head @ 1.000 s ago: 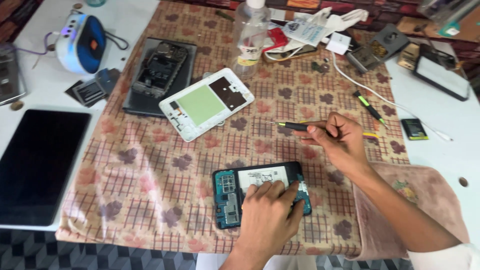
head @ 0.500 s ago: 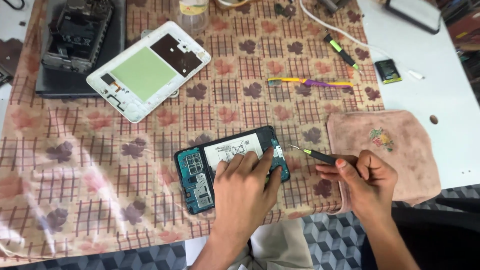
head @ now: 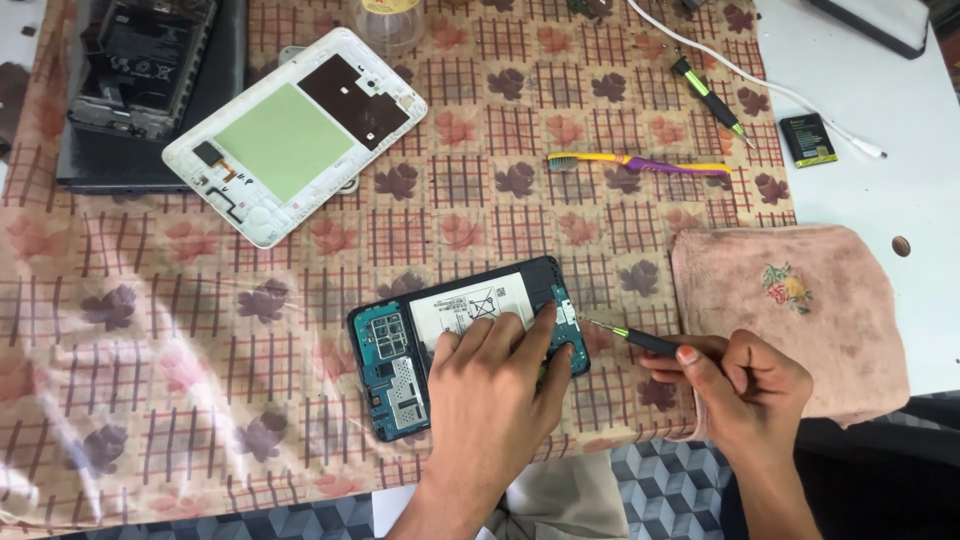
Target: The person uses a toothbrush and a screwdriver to clean and adjust the internal components of a disassembled smartphone. They brush the battery area and use the screwdriver to pry and manipulate parts near the battery and motherboard.
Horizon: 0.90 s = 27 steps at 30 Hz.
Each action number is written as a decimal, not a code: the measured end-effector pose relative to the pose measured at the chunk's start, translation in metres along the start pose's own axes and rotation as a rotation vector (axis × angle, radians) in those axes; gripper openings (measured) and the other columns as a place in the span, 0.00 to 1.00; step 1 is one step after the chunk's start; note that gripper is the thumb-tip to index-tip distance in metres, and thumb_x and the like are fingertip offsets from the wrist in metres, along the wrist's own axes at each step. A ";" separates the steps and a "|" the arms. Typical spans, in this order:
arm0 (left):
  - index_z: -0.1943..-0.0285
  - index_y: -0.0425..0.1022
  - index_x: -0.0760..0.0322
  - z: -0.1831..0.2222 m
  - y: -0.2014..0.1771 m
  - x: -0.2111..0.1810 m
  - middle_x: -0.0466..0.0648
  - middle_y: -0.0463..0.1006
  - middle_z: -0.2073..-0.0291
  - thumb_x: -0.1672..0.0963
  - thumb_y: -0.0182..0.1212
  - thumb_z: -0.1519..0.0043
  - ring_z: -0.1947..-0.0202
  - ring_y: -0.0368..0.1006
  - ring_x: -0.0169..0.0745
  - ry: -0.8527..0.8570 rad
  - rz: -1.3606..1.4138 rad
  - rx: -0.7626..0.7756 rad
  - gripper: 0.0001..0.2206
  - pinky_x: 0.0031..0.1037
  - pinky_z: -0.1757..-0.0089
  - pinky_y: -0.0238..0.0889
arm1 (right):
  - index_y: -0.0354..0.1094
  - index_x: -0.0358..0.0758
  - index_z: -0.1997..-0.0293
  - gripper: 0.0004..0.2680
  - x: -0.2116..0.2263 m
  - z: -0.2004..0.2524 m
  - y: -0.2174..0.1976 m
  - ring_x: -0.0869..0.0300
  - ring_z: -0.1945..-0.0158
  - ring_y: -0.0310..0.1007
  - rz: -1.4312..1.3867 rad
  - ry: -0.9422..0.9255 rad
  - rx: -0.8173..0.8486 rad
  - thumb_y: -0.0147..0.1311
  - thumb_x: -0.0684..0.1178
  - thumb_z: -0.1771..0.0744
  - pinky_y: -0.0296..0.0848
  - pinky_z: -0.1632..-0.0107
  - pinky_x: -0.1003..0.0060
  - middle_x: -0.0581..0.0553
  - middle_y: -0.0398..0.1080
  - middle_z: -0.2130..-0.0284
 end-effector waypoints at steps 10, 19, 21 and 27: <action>0.49 0.82 0.64 0.000 0.000 0.000 0.43 0.73 0.74 0.54 0.69 0.43 0.72 0.71 0.38 0.001 -0.018 0.000 0.15 0.33 0.68 0.57 | 0.50 0.39 0.76 0.15 -0.001 -0.001 0.002 0.47 0.59 0.83 0.045 0.003 0.025 0.52 0.33 0.32 0.87 0.61 0.58 0.25 0.76 0.67; 0.49 0.82 0.64 0.001 0.003 0.001 0.43 0.74 0.74 0.54 0.69 0.43 0.73 0.71 0.37 -0.005 -0.016 0.009 0.15 0.33 0.69 0.56 | 0.51 0.40 0.77 0.15 -0.003 -0.001 0.001 0.46 0.59 0.83 0.028 0.008 0.017 0.53 0.33 0.32 0.87 0.61 0.57 0.26 0.76 0.67; 0.48 0.82 0.65 0.001 0.004 0.001 0.43 0.74 0.74 0.54 0.69 0.43 0.73 0.71 0.36 -0.009 -0.014 0.020 0.15 0.33 0.70 0.56 | 0.51 0.40 0.77 0.15 -0.003 0.000 0.000 0.46 0.59 0.83 0.036 0.002 0.019 0.53 0.33 0.32 0.87 0.61 0.57 0.26 0.76 0.68; 0.48 0.82 0.65 0.001 0.003 0.001 0.43 0.74 0.74 0.54 0.69 0.43 0.73 0.71 0.37 -0.003 -0.016 0.010 0.15 0.33 0.69 0.57 | 0.50 0.40 0.77 0.15 -0.002 -0.001 0.001 0.46 0.60 0.83 0.032 0.017 0.010 0.52 0.33 0.31 0.87 0.61 0.57 0.27 0.76 0.70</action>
Point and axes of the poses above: each hand's wrist, its own z-axis away from the middle knuckle, its own y-axis out of the palm, x = y × z, the point moved 6 cm from there along -z, towards the middle knuckle
